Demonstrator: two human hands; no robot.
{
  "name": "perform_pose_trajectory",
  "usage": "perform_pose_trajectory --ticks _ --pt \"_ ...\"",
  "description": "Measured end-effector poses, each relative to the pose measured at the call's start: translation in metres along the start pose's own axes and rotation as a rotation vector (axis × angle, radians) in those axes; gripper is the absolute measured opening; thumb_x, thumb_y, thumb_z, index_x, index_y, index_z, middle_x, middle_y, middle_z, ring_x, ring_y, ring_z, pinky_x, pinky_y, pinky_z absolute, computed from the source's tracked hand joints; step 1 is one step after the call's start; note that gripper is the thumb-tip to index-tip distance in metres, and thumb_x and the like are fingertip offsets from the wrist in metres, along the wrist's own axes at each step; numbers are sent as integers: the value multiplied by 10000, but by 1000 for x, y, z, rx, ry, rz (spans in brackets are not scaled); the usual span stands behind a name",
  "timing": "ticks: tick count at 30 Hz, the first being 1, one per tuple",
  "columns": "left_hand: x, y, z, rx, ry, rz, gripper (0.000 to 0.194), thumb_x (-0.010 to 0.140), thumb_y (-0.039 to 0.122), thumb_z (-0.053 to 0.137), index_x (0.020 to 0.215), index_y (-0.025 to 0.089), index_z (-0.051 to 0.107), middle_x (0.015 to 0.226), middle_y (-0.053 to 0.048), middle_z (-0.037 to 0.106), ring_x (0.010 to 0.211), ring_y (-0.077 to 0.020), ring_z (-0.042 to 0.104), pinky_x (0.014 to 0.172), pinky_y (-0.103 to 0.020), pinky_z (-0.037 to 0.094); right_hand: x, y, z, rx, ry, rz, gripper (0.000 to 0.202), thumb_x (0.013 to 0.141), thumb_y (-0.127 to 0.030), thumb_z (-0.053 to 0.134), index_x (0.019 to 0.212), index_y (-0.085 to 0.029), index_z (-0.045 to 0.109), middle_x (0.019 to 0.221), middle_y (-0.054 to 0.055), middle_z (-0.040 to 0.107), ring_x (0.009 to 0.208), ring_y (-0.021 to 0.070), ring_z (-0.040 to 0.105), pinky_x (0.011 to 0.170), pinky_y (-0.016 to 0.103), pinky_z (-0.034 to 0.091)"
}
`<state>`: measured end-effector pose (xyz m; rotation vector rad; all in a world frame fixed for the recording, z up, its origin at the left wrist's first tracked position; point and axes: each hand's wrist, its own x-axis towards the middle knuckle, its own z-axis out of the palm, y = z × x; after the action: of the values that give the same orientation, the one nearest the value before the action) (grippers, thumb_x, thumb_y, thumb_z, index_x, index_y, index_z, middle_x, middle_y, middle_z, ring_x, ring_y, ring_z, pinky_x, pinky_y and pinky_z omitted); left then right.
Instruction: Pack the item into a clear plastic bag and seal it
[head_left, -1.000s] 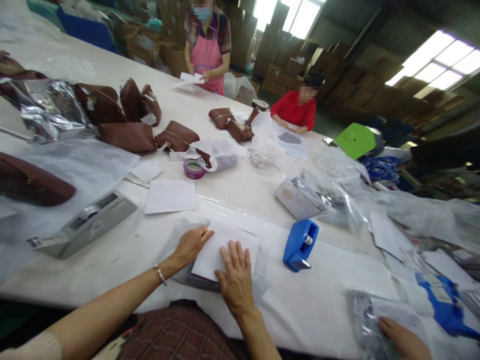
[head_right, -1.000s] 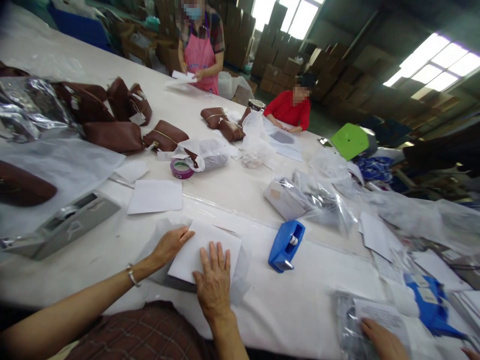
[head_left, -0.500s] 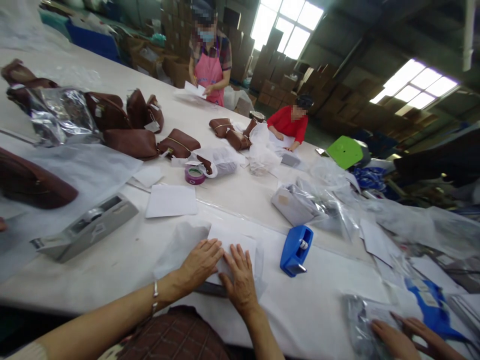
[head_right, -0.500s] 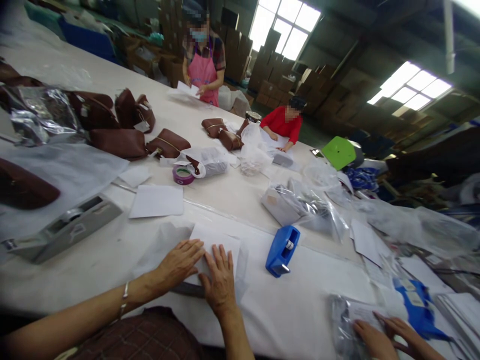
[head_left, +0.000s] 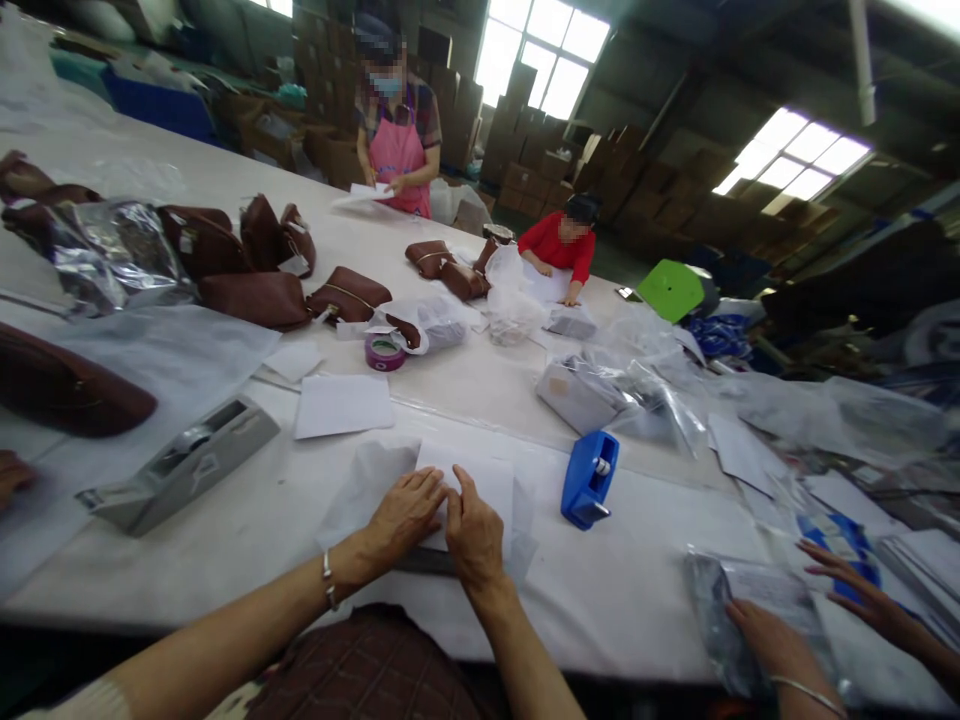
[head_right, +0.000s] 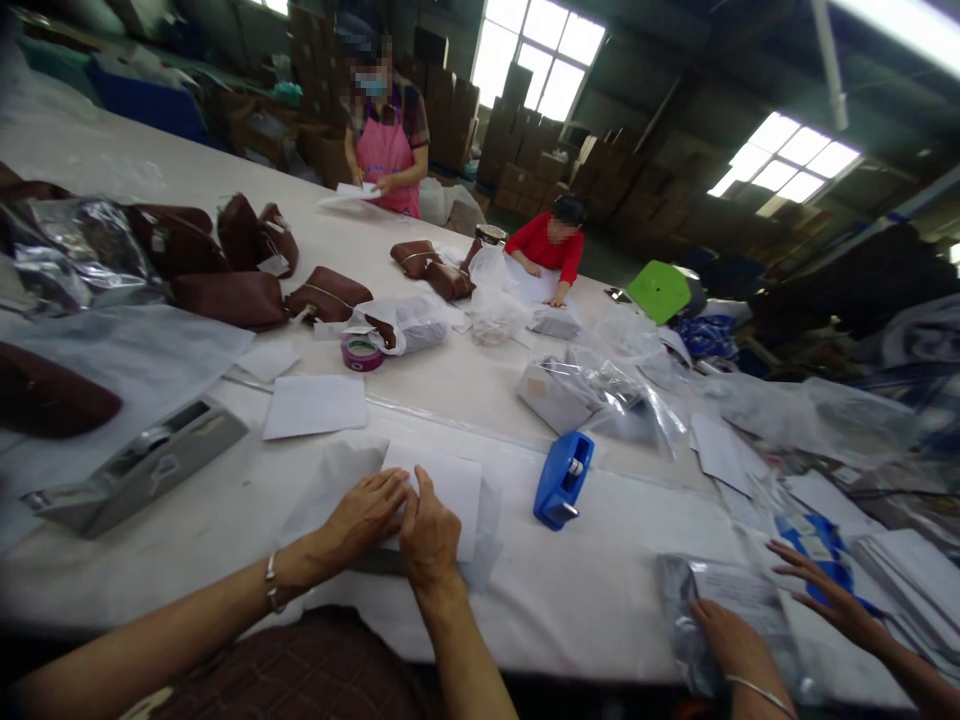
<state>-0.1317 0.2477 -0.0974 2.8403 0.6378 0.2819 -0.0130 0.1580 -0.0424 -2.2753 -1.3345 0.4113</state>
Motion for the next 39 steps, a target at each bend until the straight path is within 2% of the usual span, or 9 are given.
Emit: perform_pose_trajectory --ticks 3,9,12,20,26,29,32,36,39 --pt "0 1 -2 -14 12 -18 418 826 155 662 1224 159 536 1345 -174 570 1288 -315 520 1064 -461 432 -5 4 0 -11 -44 68 402 945 -275 419 1292 -196 606 1005 93 763 871 268 736 742 340 544" --pt "-1 2 -5 22 30 -4 429 801 174 714 1198 170 549 1346 -162 572 1270 -316 536 1055 -449 439 -25 23 8 9 25 2 459 954 -285 355 1348 -160 556 1072 116 748 878 280 737 728 362 555" --pt "-2 3 4 30 56 -3 422 811 172 689 1212 155 558 1340 -171 581 1271 -323 536 1059 -465 433 -24 16 8 6 -1 -11 462 974 -291 320 1373 -195 533 1112 93 742 890 267 739 731 353 560" --pt "-8 -4 22 30 150 41 440 910 70 452 1341 116 526 1290 -178 628 1236 -308 572 1036 -467 467 30 -35 -4 -255 -204 -111 437 976 -236 341 1344 -284 572 978 107 765 911 286 730 775 389 529" --pt "-9 -3 18 95 122 25 476 864 51 442 1326 101 542 1374 -187 577 1269 -315 554 1026 -459 475 51 -10 -11 -243 -148 0 378 937 -239 435 1247 -300 643 937 97 766 895 281 729 784 386 521" --pt "-11 1 11 95 100 4 488 822 44 491 1299 120 561 1399 -173 561 1278 -312 547 1028 -451 478 40 17 -24 -208 13 141 467 989 -229 269 1362 -193 548 1061 152 738 947 268 718 812 385 517" --pt "-12 4 3 85 84 -9 498 812 42 531 1297 146 566 1408 -156 558 1293 -294 538 1043 -427 476 17 41 -33 -148 111 198 469 985 -272 284 1362 -163 541 1096 140 730 955 263 715 829 378 523" --pt "-13 3 -1 88 78 -10 514 800 30 535 1300 140 580 1415 -155 554 1289 -294 545 1056 -428 475 -17 53 -30 -80 173 188 428 958 -276 353 1282 -161 608 970 90 755 855 230 726 807 338 547" --pt "-13 -3 4 95 126 13 512 793 39 516 1287 139 606 1398 -155 570 1263 -298 570 1044 -419 485 -38 49 -22 -15 227 63 390 934 -246 417 1257 -186 627 1039 69 750 887 191 724 841 283 547"
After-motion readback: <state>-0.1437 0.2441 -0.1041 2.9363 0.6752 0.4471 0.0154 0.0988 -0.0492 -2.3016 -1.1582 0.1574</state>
